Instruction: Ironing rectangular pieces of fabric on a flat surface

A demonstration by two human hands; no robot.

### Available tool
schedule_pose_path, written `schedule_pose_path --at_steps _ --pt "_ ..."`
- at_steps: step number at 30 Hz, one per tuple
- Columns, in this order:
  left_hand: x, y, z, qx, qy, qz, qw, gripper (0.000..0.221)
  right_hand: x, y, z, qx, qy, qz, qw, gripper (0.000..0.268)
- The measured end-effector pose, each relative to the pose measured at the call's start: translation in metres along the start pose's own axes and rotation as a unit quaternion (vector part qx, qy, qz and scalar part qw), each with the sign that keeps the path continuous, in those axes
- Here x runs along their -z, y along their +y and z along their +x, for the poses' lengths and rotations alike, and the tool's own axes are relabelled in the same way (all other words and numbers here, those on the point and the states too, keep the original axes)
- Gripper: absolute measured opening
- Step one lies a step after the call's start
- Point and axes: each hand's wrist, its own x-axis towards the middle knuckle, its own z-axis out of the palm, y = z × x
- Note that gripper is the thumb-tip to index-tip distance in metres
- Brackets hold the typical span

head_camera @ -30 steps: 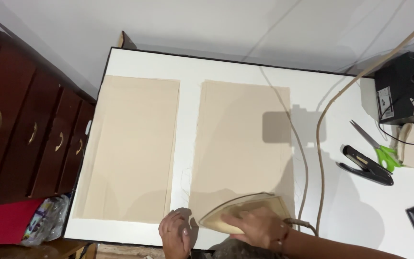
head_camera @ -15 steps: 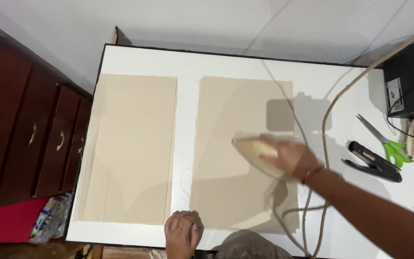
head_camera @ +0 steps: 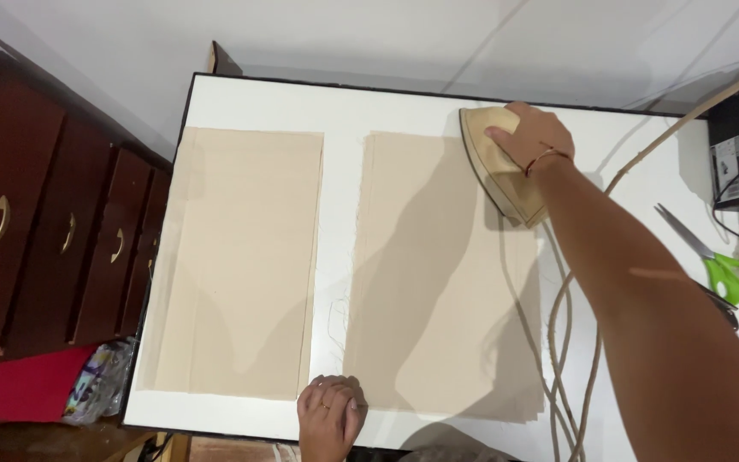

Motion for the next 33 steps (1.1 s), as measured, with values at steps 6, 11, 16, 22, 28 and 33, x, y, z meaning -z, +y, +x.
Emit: schedule_pose_path --at_steps 6,11,16,22,28,33 --pt "0.009 0.005 0.005 0.005 -0.035 -0.007 0.999 0.01 -0.001 0.002 -0.035 0.042 -0.043 0.011 0.998 0.067" --pt "0.006 0.003 0.001 0.008 -0.035 -0.009 0.999 0.008 0.017 -0.015 -0.123 -0.059 -0.11 0.103 0.987 0.076" --pt "0.0 -0.003 -0.012 0.037 -0.012 -0.009 0.999 0.01 -0.044 0.033 -0.141 0.115 -0.209 -0.06 0.969 0.07" --pt "0.008 0.004 -0.002 0.028 0.012 -0.043 0.999 0.012 -0.077 0.038 -0.238 0.179 -0.177 -0.083 0.964 0.062" --pt "0.007 -0.002 -0.007 0.041 0.037 -0.097 0.994 0.01 -0.091 0.012 -0.301 0.298 -0.124 -0.022 0.946 0.044" --pt "0.018 -0.016 -0.005 0.121 0.046 -0.084 0.988 0.015 -0.138 0.008 -0.319 0.343 -0.137 -0.053 0.928 0.05"
